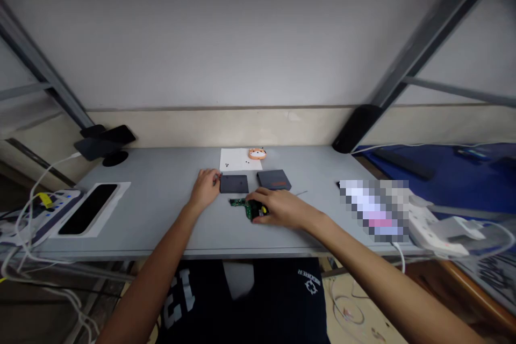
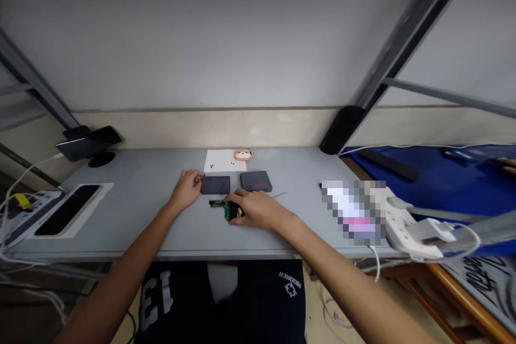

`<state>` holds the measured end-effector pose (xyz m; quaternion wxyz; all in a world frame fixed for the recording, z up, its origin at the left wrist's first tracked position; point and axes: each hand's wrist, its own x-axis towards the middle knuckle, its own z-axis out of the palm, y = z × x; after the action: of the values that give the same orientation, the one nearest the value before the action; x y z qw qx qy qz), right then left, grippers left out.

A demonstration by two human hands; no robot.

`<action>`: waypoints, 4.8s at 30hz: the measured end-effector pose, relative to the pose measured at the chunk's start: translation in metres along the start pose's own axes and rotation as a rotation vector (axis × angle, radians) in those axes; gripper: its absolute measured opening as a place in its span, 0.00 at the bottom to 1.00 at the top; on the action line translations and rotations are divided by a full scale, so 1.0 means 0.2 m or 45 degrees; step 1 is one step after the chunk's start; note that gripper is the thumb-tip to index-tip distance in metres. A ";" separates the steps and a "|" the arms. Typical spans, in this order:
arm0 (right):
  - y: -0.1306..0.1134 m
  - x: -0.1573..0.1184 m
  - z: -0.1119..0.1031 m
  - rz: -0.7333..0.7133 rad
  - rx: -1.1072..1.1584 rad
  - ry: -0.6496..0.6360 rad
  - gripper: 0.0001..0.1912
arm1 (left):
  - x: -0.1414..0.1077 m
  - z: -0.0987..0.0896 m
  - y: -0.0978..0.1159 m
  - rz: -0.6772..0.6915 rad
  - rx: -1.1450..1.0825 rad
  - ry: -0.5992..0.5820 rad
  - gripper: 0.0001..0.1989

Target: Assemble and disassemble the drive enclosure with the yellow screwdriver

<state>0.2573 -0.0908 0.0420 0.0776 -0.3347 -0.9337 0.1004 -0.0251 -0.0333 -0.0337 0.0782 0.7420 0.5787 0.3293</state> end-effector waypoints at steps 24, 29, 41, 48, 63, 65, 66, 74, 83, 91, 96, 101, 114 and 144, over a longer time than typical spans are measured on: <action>0.09 0.29 0.10 0.195 0.097 0.389 0.15 | 0.00 0.01 -0.03 0.118 -0.013 -0.035 0.10; 0.09 0.30 0.11 0.187 0.044 0.354 0.14 | 0.00 0.00 -0.01 0.143 -0.036 -0.042 0.09; 0.07 0.30 -0.03 0.088 0.184 0.987 0.21 | 0.00 -0.02 0.03 0.132 -0.028 -0.033 0.10; 0.23 0.42 -0.10 0.453 1.057 1.741 0.09 | -0.01 -0.01 0.04 0.158 -0.052 -0.027 0.11; 0.42 0.41 0.09 0.931 1.015 1.469 0.36 | -0.06 -0.04 0.36 0.475 -0.099 -0.218 0.21; 0.43 0.40 0.09 0.951 0.976 1.488 0.36 | -0.07 -0.02 0.36 0.461 -0.101 -0.260 0.24; 0.44 0.40 0.10 0.960 0.974 1.492 0.35 | -0.08 -0.02 0.34 0.449 -0.110 -0.263 0.25; 0.44 0.40 0.10 1.013 0.953 1.483 0.29 | -0.07 0.01 0.28 0.370 -0.183 -0.239 0.28; 0.44 0.40 0.10 1.013 0.965 1.475 0.26 | -0.07 0.01 0.27 0.336 -0.295 -0.235 0.31; 0.42 0.38 0.09 1.024 0.968 1.475 0.26 | -0.09 0.00 0.28 0.325 -0.284 -0.273 0.29; 0.41 0.38 0.09 1.014 0.970 1.459 0.26 | -0.09 0.00 0.28 0.323 -0.271 -0.291 0.27; 0.42 0.39 0.10 0.985 0.961 1.442 0.27 | -0.08 -0.01 0.29 0.302 -0.270 -0.333 0.27; 0.42 0.39 0.11 0.964 0.951 1.412 0.29 | -0.09 0.00 0.29 0.358 -0.248 -0.303 0.25; 0.34 0.39 0.08 0.733 1.266 1.439 0.26 | -0.01 0.04 0.18 0.137 -0.350 0.173 0.06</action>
<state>0.2352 0.0084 0.0156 0.6491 -0.4887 -0.4766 0.3357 0.0084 -0.0444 -0.0230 0.1221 0.7302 0.4916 0.4585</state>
